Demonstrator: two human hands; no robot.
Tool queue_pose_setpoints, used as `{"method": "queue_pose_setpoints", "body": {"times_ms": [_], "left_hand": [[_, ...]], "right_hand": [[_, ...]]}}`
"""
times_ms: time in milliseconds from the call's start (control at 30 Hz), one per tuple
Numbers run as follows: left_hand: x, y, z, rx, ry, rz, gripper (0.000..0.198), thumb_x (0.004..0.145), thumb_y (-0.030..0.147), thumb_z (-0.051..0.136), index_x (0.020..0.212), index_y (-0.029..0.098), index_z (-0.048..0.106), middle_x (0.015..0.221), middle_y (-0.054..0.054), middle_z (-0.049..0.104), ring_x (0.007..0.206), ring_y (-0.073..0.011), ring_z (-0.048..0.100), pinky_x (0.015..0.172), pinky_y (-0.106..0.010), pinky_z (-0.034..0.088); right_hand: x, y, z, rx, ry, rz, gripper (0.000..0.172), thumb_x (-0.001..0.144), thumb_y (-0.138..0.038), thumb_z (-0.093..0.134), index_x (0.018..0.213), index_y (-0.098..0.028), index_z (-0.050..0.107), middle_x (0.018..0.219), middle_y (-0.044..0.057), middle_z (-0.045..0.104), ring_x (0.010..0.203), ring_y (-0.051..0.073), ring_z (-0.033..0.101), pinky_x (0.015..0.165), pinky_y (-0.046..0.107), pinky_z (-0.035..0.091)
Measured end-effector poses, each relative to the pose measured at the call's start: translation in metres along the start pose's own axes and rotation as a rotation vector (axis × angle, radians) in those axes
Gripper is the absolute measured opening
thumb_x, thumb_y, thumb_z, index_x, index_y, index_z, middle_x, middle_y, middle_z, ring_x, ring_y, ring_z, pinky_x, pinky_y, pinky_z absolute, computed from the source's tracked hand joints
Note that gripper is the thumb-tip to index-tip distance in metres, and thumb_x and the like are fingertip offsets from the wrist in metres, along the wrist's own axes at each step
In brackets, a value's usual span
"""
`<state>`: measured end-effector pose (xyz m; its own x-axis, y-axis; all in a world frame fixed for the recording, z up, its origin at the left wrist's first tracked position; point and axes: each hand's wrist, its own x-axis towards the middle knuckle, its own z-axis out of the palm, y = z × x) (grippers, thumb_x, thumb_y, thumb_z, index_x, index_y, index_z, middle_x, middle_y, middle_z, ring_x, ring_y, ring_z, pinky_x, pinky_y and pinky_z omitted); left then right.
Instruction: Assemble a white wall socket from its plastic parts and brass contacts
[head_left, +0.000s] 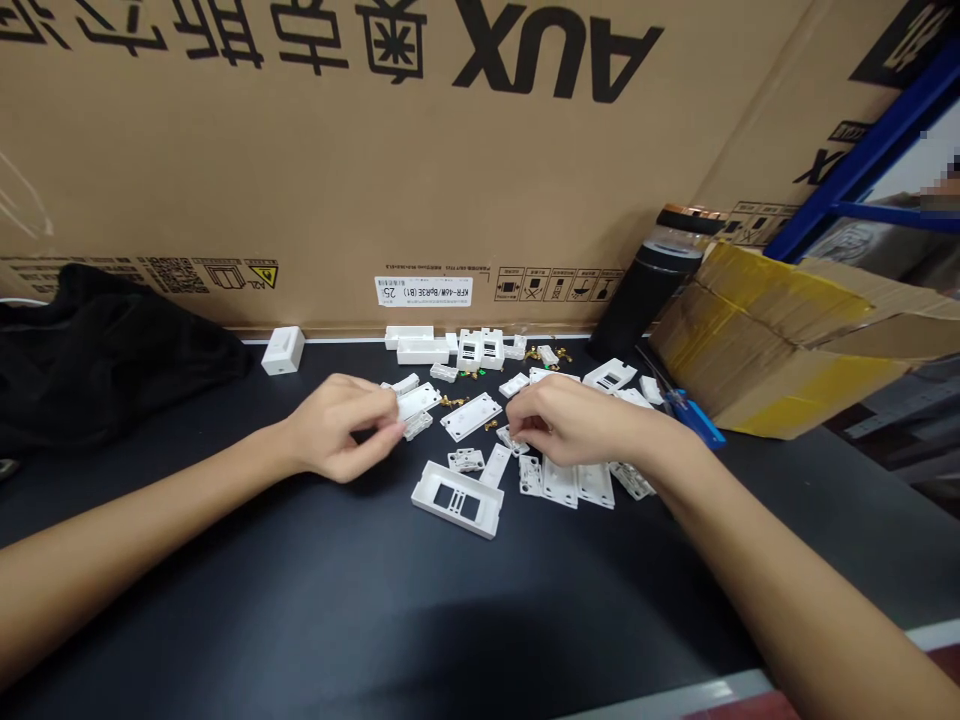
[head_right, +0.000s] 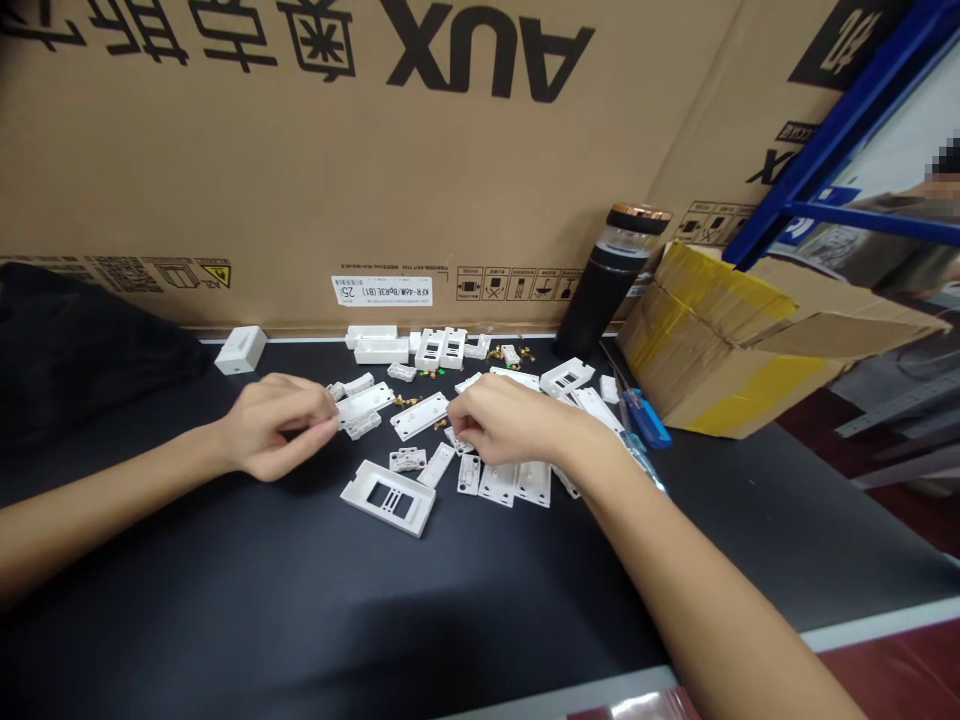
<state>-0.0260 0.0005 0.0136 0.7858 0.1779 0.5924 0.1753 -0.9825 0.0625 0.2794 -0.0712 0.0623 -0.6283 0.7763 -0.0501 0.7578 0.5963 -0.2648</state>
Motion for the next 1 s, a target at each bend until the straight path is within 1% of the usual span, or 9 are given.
{"method": "queue_pose_setpoints", "body": {"times_ms": [67, 133, 167, 333, 467, 633, 733, 900, 1000], "left_hand": [[0.007, 0.018, -0.003, -0.082, -0.126, 0.069, 0.015, 0.098, 0.032, 0.052, 0.089, 0.022, 0.058, 0.054, 0.004, 0.052, 0.046, -0.0142, 0.051, 0.048, -0.028, 0.044], [0.013, 0.032, -0.003, -0.106, -0.200, 0.126, 0.026, 0.098, 0.044, 0.055, 0.102, 0.020, 0.063, 0.053, 0.003, 0.054, 0.046, -0.0165, 0.052, 0.047, -0.031, 0.041], [0.014, 0.037, -0.003, -0.100, -0.206, 0.145, 0.029, 0.097, 0.047, 0.057, 0.102, 0.019, 0.064, 0.052, 0.004, 0.053, 0.046, -0.0173, 0.052, 0.048, -0.031, 0.042], [0.014, 0.045, 0.003, -0.112, -0.198, 0.230, 0.016, 0.093, 0.033, 0.061, 0.084, 0.020, 0.060, 0.052, 0.003, 0.055, 0.043, -0.0146, 0.048, 0.051, -0.031, 0.043], [0.013, 0.043, 0.007, -0.149, -0.191, 0.289, 0.027, 0.093, 0.022, 0.061, 0.069, 0.022, 0.048, 0.052, 0.004, 0.052, 0.043, -0.0126, 0.044, 0.051, -0.031, 0.041], [0.017, 0.039, -0.001, -0.150, -0.111, 0.288, 0.030, 0.092, 0.019, 0.063, 0.068, 0.023, 0.045, 0.052, 0.005, 0.048, 0.044, -0.0123, 0.040, 0.050, -0.031, 0.036], [0.024, 0.027, -0.022, -0.104, -0.067, 0.151, 0.030, 0.093, 0.025, 0.063, 0.068, 0.023, 0.046, 0.052, 0.006, 0.046, 0.045, -0.0122, 0.042, 0.049, -0.030, 0.030], [0.036, -0.004, -0.067, 0.123, -0.019, -0.408, 0.041, 0.096, 0.048, 0.053, 0.066, 0.021, 0.049, 0.049, 0.006, 0.043, 0.043, -0.0101, 0.038, 0.048, -0.026, 0.027], [0.035, -0.024, -0.081, 0.181, -0.037, -0.629, 0.048, 0.093, 0.060, 0.045, 0.065, 0.021, 0.045, 0.052, 0.004, 0.044, 0.049, -0.0127, 0.042, 0.052, -0.027, 0.029]], "right_hand": [[0.000, -0.001, 0.000, -0.011, -0.001, 0.012, 0.020, 0.074, -0.002, 0.057, 0.072, -0.017, 0.069, 0.066, -0.002, 0.066, 0.061, 0.012, 0.053, 0.066, 0.026, 0.037], [-0.001, -0.002, 0.000, -0.015, -0.002, 0.020, 0.019, 0.075, -0.003, 0.058, 0.073, -0.017, 0.070, 0.067, -0.001, 0.067, 0.062, 0.012, 0.054, 0.066, 0.027, 0.038], [-0.001, -0.001, 0.000, -0.010, -0.001, 0.021, 0.019, 0.077, -0.004, 0.058, 0.074, -0.017, 0.071, 0.069, -0.001, 0.068, 0.063, 0.013, 0.056, 0.067, 0.027, 0.038], [-0.004, 0.006, 0.000, 0.029, 0.019, -0.016, 0.020, 0.087, -0.011, 0.058, 0.088, -0.020, 0.077, 0.084, 0.002, 0.075, 0.076, 0.016, 0.064, 0.073, 0.029, 0.042], [-0.004, 0.007, 0.001, 0.026, 0.028, -0.022, 0.017, 0.091, -0.016, 0.060, 0.088, -0.020, 0.076, 0.086, 0.003, 0.074, 0.079, 0.017, 0.064, 0.073, 0.030, 0.042], [-0.007, 0.003, -0.004, 0.017, 0.030, 0.010, 0.013, 0.093, -0.022, 0.060, 0.094, -0.020, 0.073, 0.087, 0.003, 0.073, 0.078, 0.017, 0.063, 0.068, 0.029, 0.040], [-0.012, 0.000, -0.012, 0.020, 0.072, 0.013, 0.015, 0.096, -0.025, 0.058, 0.096, -0.019, 0.071, 0.088, 0.003, 0.072, 0.076, 0.016, 0.062, 0.068, 0.028, 0.039], [-0.017, -0.005, -0.021, 0.015, 0.067, 0.024, 0.018, 0.096, -0.028, 0.058, 0.085, -0.019, 0.069, 0.078, 0.002, 0.069, 0.069, 0.014, 0.058, 0.065, 0.028, 0.036], [-0.016, -0.005, -0.020, 0.019, 0.055, 0.032, 0.018, 0.095, -0.027, 0.058, 0.085, -0.019, 0.070, 0.076, 0.002, 0.070, 0.068, 0.014, 0.059, 0.064, 0.027, 0.036]]}}
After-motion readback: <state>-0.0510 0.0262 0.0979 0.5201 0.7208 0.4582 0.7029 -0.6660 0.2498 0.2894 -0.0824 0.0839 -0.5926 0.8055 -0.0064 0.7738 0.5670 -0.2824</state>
